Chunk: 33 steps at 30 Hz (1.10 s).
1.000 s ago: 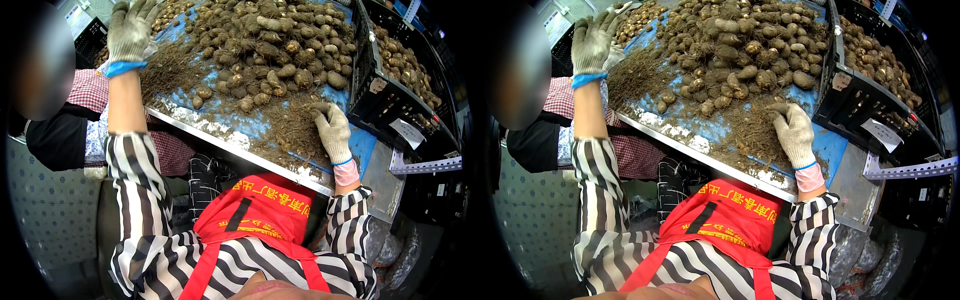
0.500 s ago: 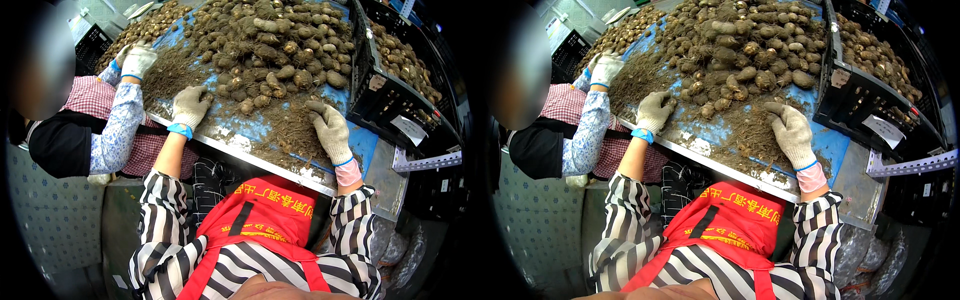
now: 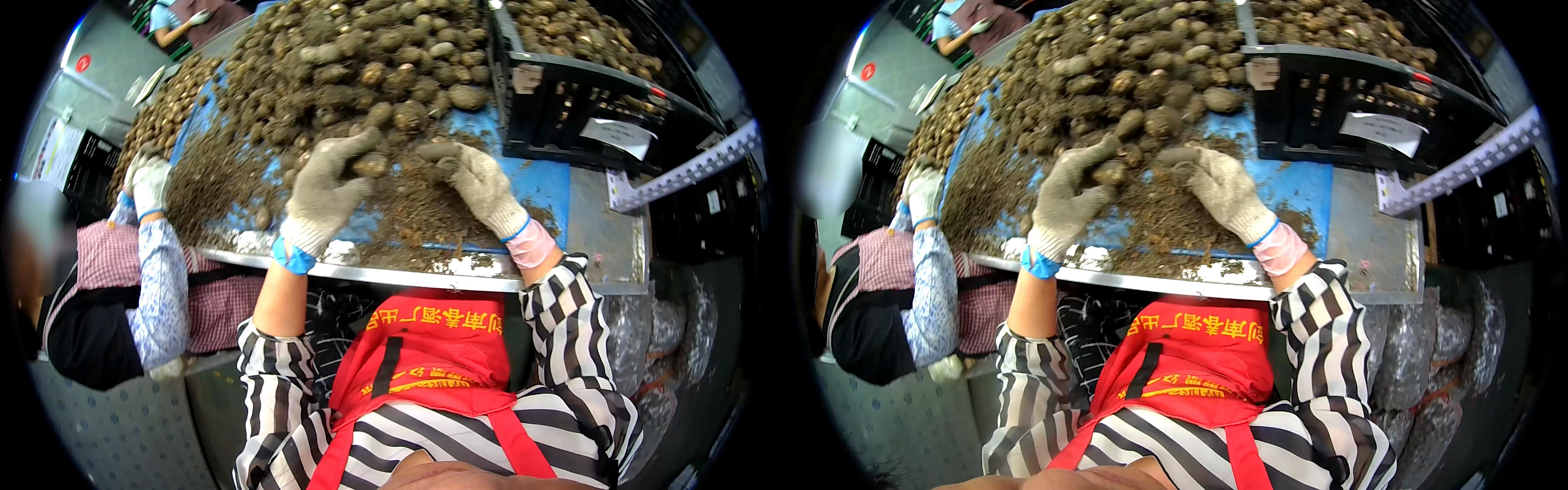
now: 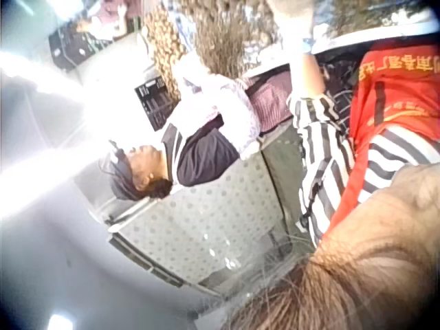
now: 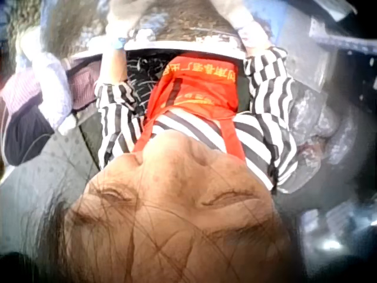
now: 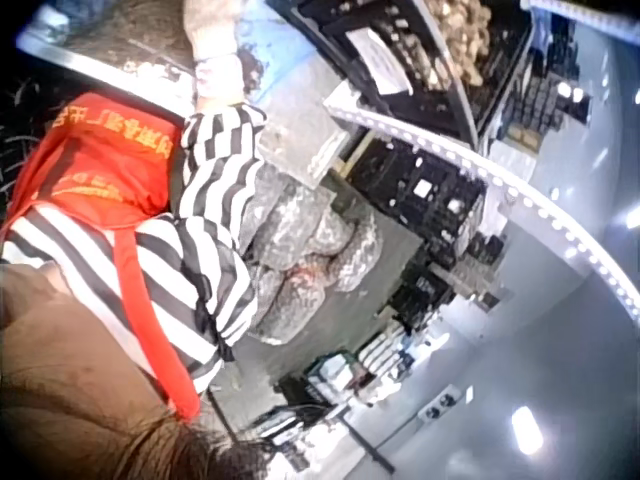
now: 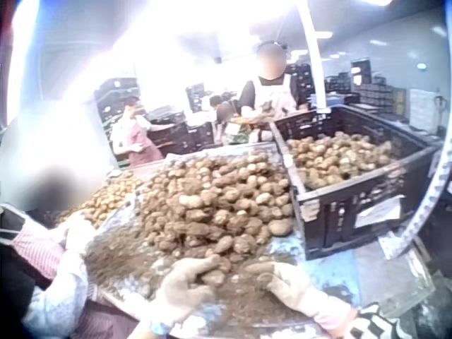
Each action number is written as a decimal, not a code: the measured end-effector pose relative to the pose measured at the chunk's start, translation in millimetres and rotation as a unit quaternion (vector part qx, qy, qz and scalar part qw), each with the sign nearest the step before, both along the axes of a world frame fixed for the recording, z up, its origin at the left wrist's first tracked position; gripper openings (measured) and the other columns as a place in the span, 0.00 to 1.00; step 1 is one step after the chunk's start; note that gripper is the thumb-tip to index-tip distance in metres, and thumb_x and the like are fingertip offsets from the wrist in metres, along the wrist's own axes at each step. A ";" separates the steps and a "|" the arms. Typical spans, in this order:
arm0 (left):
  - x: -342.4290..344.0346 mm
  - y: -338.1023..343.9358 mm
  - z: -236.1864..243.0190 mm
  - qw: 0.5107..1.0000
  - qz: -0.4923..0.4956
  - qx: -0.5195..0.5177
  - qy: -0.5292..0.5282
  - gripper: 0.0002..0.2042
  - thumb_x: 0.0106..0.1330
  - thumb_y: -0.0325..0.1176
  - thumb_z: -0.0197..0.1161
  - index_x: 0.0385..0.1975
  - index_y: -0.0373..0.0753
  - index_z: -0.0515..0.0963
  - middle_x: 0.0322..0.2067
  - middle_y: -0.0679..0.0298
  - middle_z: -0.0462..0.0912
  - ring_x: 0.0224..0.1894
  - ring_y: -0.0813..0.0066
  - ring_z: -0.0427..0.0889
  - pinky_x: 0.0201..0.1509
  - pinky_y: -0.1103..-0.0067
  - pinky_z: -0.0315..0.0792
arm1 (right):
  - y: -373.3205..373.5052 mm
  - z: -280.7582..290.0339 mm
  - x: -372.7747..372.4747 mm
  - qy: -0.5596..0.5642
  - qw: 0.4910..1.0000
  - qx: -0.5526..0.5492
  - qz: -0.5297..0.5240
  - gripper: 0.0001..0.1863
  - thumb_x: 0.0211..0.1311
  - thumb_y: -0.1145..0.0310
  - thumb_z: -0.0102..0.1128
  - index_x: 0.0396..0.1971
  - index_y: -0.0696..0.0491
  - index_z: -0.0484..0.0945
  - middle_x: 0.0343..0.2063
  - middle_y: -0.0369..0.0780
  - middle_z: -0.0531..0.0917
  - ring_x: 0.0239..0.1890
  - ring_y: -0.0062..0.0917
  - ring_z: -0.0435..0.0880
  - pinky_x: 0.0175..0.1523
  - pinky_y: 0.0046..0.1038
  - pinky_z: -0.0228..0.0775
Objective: The person sorts yams on a table by hand, picking up individual yams to remove dirt and roots and placing them into a black plastic crate.
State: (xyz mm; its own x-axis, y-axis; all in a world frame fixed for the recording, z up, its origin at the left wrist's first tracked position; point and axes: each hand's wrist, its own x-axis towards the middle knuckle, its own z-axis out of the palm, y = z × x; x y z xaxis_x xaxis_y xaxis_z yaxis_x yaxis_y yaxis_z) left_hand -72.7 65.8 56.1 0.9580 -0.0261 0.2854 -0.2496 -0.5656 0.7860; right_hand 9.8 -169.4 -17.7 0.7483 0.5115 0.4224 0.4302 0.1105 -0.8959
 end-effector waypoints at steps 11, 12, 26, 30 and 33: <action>76.6 -77.4 -28.9 0.969 -0.062 -0.236 0.048 0.28 0.59 0.21 0.67 0.62 0.29 0.69 0.53 0.58 0.79 0.49 0.77 0.80 0.54 0.82 0.74 | -5.8 14.8 11.0 0.160 0.968 0.081 -0.175 0.14 0.67 0.72 0.58 0.50 0.61 0.78 0.45 0.40 0.84 0.47 0.19 0.80 0.54 0.21 0.71; 75.3 -76.0 -32.5 0.970 -0.062 -0.224 0.072 0.28 0.58 0.21 0.67 0.61 0.29 0.70 0.54 0.58 0.79 0.49 0.77 0.80 0.54 0.82 0.74 | -6.2 11.7 12.3 0.161 0.968 0.073 -0.178 0.13 0.67 0.73 0.57 0.48 0.61 0.79 0.44 0.40 0.84 0.45 0.18 0.80 0.53 0.21 0.72; 72.3 -56.0 -49.7 0.942 -0.167 -0.264 0.120 0.31 0.63 0.21 0.60 0.67 0.30 0.61 0.62 0.58 0.71 0.58 0.78 0.72 0.61 0.81 0.68 | -1.4 5.7 9.8 0.175 0.969 0.033 -0.169 0.11 0.68 0.76 0.53 0.47 0.61 0.78 0.41 0.39 0.85 0.42 0.18 0.81 0.49 0.21 0.74; 73.7 -63.8 -60.5 0.920 -0.184 -0.338 0.072 0.31 0.63 0.22 0.60 0.68 0.28 0.59 0.61 0.56 0.72 0.55 0.77 0.75 0.62 0.78 0.69 | -4.3 20.3 5.0 0.184 0.967 0.013 -0.174 0.10 0.68 0.80 0.50 0.45 0.61 0.78 0.40 0.39 0.85 0.41 0.19 0.83 0.49 0.21 0.75; 71.2 -60.5 -58.5 0.859 -0.171 -0.451 0.174 0.31 0.65 0.25 0.62 0.67 0.26 0.58 0.59 0.54 0.73 0.55 0.76 0.76 0.62 0.77 0.70 | -4.3 16.1 7.3 0.145 0.968 0.001 -0.206 0.09 0.67 0.80 0.50 0.42 0.60 0.79 0.38 0.38 0.86 0.40 0.19 0.83 0.48 0.21 0.75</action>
State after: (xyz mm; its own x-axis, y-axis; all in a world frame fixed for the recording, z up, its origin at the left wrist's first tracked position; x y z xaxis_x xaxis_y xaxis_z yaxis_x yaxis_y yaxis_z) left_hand -1.5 5.3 -2.4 0.9700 -0.2404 0.0352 0.0586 0.3723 0.9263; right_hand 17.1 -173.7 -1.6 0.9759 0.1440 0.1642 0.1680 -0.0151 -0.9857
